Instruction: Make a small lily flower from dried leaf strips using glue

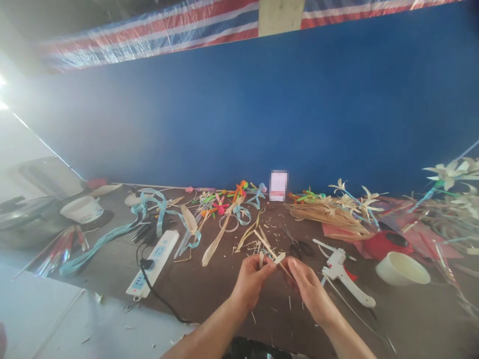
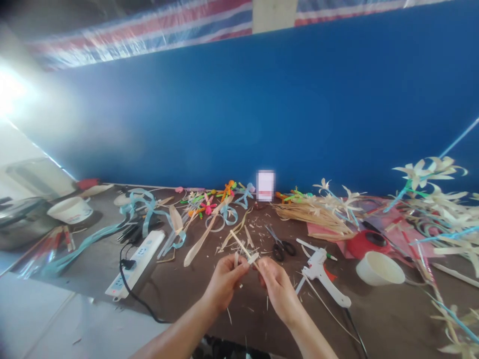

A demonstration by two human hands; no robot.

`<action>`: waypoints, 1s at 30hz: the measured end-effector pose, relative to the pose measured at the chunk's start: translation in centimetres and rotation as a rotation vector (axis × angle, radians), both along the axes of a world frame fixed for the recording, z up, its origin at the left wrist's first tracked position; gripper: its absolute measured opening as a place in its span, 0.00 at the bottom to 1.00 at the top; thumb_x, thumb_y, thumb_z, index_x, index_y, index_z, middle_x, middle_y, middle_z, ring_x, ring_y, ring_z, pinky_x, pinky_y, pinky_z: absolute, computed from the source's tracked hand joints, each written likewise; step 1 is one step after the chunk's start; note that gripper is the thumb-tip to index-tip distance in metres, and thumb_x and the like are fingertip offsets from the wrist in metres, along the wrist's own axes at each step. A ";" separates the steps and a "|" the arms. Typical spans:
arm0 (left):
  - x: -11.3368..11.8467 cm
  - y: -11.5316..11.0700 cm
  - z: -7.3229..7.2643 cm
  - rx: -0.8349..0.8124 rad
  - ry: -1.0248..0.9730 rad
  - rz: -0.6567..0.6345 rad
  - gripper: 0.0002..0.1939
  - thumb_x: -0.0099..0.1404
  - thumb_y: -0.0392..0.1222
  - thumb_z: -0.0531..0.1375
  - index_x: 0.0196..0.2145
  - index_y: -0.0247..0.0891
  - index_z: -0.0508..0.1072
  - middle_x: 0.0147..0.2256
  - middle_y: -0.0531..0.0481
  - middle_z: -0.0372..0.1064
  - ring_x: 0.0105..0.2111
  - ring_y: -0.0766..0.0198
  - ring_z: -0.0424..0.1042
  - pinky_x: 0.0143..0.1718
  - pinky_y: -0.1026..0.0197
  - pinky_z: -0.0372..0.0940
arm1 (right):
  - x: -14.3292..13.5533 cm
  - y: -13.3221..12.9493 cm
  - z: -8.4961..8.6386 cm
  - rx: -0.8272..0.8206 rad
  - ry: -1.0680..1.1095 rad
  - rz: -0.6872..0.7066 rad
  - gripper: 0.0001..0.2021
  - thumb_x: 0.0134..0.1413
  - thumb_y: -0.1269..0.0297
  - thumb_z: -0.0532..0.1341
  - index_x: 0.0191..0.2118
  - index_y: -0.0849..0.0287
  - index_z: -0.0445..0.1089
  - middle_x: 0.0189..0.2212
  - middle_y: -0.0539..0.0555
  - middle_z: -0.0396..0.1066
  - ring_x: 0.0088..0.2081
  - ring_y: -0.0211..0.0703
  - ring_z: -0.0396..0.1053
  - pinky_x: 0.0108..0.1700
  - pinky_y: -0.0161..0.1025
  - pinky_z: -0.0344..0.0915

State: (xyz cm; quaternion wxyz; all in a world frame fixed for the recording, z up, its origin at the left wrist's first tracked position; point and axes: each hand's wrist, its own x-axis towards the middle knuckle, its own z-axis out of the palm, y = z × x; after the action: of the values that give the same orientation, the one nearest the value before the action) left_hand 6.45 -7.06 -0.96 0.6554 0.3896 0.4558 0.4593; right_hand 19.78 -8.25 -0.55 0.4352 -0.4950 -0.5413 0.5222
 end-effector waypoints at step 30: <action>-1.6 -1.1 1.8 0.576 0.329 -0.218 0.12 0.56 0.44 0.56 0.24 0.32 0.69 0.22 0.52 0.58 0.24 0.70 0.55 0.27 0.68 0.52 | 0.7 -1.4 1.2 -0.715 0.460 0.363 0.26 0.50 0.48 0.49 0.11 0.61 0.57 0.06 0.41 0.41 0.10 0.27 0.38 0.14 0.29 0.37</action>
State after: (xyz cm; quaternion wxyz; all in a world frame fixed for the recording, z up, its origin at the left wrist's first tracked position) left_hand 4.89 -8.14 0.85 0.4815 0.6739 0.3627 0.4272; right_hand 20.47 -9.66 0.64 0.2474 -0.3826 -0.2945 0.8401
